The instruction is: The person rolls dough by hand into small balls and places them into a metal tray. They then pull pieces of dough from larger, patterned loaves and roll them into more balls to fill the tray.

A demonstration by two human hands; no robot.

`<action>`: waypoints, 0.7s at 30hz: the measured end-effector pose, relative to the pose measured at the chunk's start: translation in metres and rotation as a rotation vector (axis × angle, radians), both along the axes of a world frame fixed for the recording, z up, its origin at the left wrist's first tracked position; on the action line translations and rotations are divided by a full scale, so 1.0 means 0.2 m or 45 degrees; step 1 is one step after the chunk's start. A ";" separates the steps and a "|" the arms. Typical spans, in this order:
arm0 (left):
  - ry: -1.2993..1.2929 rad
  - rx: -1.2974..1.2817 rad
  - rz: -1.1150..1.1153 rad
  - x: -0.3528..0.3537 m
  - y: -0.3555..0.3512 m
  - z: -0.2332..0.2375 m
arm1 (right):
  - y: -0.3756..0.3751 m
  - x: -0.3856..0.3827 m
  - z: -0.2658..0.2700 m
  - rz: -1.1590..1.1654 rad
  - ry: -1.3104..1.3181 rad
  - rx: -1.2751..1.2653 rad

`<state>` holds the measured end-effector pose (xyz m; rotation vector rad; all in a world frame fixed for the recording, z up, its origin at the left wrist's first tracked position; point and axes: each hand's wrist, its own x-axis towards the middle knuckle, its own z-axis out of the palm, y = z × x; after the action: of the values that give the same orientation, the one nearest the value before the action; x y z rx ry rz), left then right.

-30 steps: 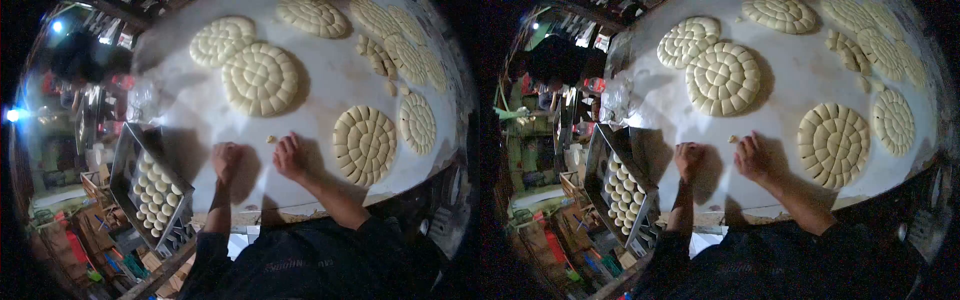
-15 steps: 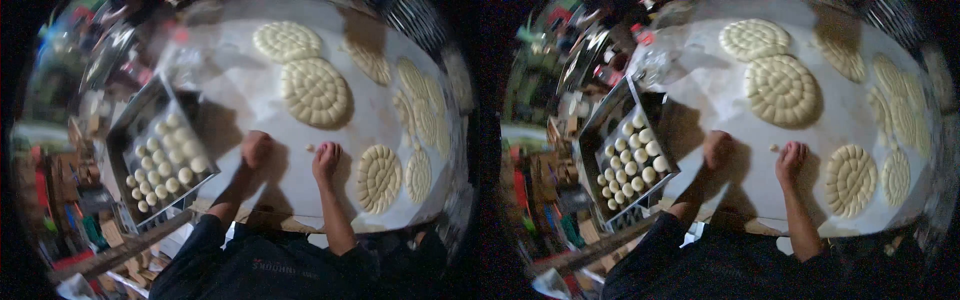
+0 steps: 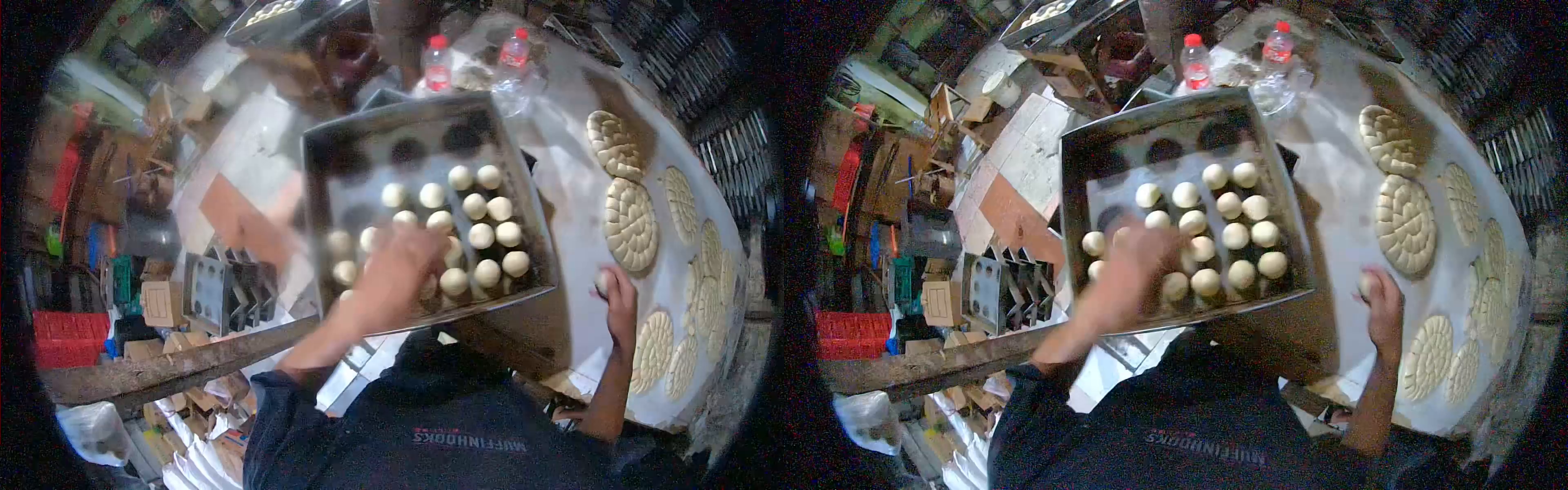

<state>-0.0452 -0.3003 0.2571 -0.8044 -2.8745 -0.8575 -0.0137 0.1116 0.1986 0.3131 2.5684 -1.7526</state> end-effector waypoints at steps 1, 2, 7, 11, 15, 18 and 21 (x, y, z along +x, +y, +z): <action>0.178 -0.294 0.237 -0.12 -0.19 -0.20 | -0.22 -0.12 0.09 0.230 0.134 0.185; 0.177 -0.565 0.392 -0.21 -0.35 -0.26 | -0.48 -0.21 0.25 0.477 0.259 0.332; -0.003 -0.799 0.447 -0.33 -0.72 -0.56 | -1.48 -0.63 0.11 1.089 0.958 0.111; -0.176 -0.678 0.352 -0.35 -0.81 -0.56 | -1.68 -0.71 -0.10 1.264 0.938 0.620; -0.218 -1.029 0.458 -0.44 -0.36 -0.12 | -1.14 -0.44 0.07 0.833 1.060 0.303; 0.208 -0.832 -0.030 -0.52 0.12 0.11 | -0.45 -0.19 -0.05 0.163 0.957 0.464; 0.283 -0.521 -0.660 -0.60 0.85 0.30 | 0.27 0.21 -0.12 -0.428 0.705 0.724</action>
<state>-0.1656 -0.1300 0.3177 -1.6134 -2.7009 -0.1586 0.0291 0.1656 0.1743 0.3106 3.5917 -1.2600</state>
